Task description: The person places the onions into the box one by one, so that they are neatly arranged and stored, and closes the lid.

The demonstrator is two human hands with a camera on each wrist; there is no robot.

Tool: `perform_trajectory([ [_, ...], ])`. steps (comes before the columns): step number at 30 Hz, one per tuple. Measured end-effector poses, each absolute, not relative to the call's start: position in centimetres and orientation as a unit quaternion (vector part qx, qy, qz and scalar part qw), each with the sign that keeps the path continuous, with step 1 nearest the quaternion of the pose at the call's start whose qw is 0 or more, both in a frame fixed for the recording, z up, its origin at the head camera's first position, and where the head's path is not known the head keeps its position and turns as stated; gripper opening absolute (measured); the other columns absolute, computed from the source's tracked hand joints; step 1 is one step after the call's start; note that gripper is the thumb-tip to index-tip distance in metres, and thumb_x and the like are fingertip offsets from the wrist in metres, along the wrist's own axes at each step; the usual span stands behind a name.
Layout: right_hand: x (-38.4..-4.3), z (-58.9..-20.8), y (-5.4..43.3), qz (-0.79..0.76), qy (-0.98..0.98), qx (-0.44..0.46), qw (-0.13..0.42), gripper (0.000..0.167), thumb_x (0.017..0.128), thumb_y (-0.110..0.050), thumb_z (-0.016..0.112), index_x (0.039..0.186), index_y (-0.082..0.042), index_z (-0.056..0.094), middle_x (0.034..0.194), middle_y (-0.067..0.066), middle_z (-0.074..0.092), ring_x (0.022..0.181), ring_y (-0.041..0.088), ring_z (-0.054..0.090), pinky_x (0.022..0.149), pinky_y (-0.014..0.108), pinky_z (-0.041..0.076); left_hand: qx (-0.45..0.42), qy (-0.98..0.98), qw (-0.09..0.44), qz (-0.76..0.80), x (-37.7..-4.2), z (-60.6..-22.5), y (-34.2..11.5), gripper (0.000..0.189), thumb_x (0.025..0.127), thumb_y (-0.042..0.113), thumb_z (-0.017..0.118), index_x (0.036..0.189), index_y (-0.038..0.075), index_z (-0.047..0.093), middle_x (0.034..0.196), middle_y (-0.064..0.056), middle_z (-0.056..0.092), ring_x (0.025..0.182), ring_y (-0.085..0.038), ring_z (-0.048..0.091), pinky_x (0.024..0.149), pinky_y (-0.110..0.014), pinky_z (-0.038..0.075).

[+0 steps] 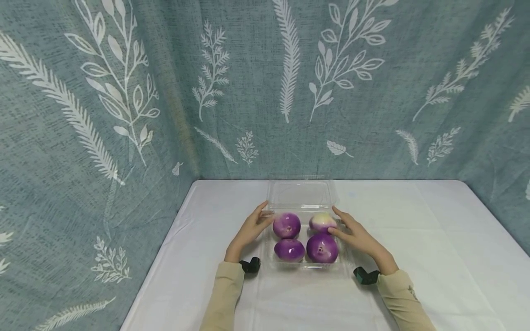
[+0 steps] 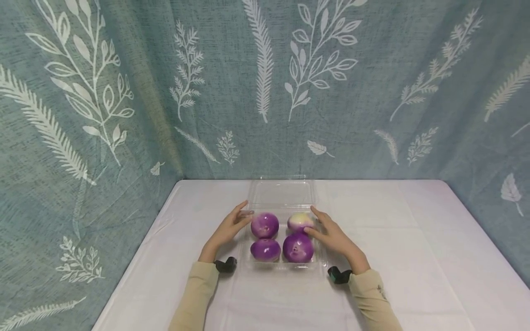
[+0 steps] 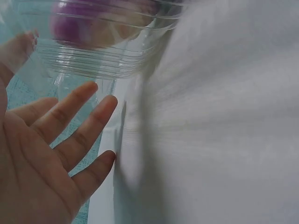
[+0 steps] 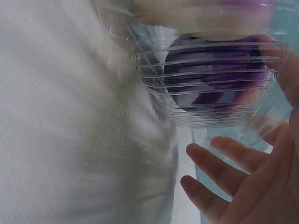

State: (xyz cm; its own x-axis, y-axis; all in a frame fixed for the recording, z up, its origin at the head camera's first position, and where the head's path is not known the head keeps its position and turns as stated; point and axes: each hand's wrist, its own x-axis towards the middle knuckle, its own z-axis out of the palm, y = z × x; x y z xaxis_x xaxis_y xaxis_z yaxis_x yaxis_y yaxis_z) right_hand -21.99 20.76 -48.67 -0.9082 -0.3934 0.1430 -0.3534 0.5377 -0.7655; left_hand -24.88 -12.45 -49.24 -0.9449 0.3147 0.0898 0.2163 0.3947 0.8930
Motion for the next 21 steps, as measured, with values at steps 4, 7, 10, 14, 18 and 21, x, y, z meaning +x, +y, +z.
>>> perform_trajectory([
  [4, -22.0, -48.7, 20.7, -0.431, 0.877, -0.213, 0.021, 0.072, 0.091, -0.031, 0.058, 0.148, -0.006, 0.021, 0.147, 0.022, 0.028, 0.123, 0.048, 0.04, 0.1, 0.063, 0.03, 0.15, 0.835, 0.041, 0.528, -25.3, -49.1, -12.3, 0.068, 0.094, 0.031, 0.054, 0.147, 0.004, 0.021, 0.131, -0.017, 0.053, 0.116, -0.034, 0.054, 0.099, -0.047, 0.042],
  [7, -22.0, -48.8, 20.8, -0.433, 0.876, -0.213, 0.019, 0.072, 0.091, -0.031, 0.059, 0.147, -0.005, 0.021, 0.147, 0.023, 0.028, 0.123, 0.048, 0.04, 0.1, 0.064, 0.03, 0.143, 0.839, 0.041, 0.523, -25.5, -49.1, -12.3, 0.068, 0.094, 0.031, 0.054, 0.147, 0.003, 0.02, 0.131, -0.016, 0.053, 0.115, -0.033, 0.054, 0.099, -0.046, 0.042],
  [10, -22.1, -48.9, 20.7, -0.431, 0.876, -0.216, 0.011, 0.072, 0.091, -0.03, 0.059, 0.147, -0.004, 0.022, 0.146, 0.023, 0.029, 0.122, 0.048, 0.041, 0.099, 0.063, 0.031, 0.135, 0.844, 0.041, 0.518, -25.6, -49.1, -12.3, 0.07, 0.094, 0.031, 0.054, 0.147, 0.001, 0.019, 0.13, -0.017, 0.054, 0.115, -0.033, 0.055, 0.098, -0.045, 0.043],
  [14, -22.1, -49.0, 20.8, -0.429, 0.877, -0.216, 0.012, 0.072, 0.091, -0.03, 0.059, 0.147, -0.004, 0.022, 0.147, 0.023, 0.029, 0.122, 0.047, 0.041, 0.099, 0.063, 0.031, 0.131, 0.847, 0.041, 0.514, -25.8, -49.0, -12.3, 0.07, 0.094, 0.03, 0.054, 0.145, -0.003, 0.02, 0.129, -0.02, 0.054, 0.113, -0.034, 0.056, 0.098, -0.045, 0.044],
  [18, -22.1, -48.8, 20.8, -0.435, 0.874, -0.214, 0.023, 0.073, 0.091, -0.031, 0.058, 0.148, -0.006, 0.02, 0.148, 0.022, 0.026, 0.124, 0.048, 0.039, 0.1, 0.063, 0.03, 0.128, 0.848, 0.042, 0.512, -26.1, -48.9, -12.2, 0.068, 0.095, 0.03, 0.054, 0.144, -0.004, 0.023, 0.129, -0.021, 0.053, 0.113, -0.035, 0.056, 0.098, -0.044, 0.044],
  [21, -22.1, -48.8, 20.8, -0.436, 0.873, -0.215, 0.026, 0.072, 0.092, -0.031, 0.058, 0.148, -0.005, 0.02, 0.148, 0.022, 0.026, 0.124, 0.049, 0.037, 0.101, 0.063, 0.03, 0.125, 0.85, 0.043, 0.511, -26.3, -48.9, -12.2, 0.066, 0.095, 0.029, 0.054, 0.144, -0.003, 0.024, 0.129, -0.021, 0.053, 0.113, -0.035, 0.056, 0.098, -0.045, 0.044],
])
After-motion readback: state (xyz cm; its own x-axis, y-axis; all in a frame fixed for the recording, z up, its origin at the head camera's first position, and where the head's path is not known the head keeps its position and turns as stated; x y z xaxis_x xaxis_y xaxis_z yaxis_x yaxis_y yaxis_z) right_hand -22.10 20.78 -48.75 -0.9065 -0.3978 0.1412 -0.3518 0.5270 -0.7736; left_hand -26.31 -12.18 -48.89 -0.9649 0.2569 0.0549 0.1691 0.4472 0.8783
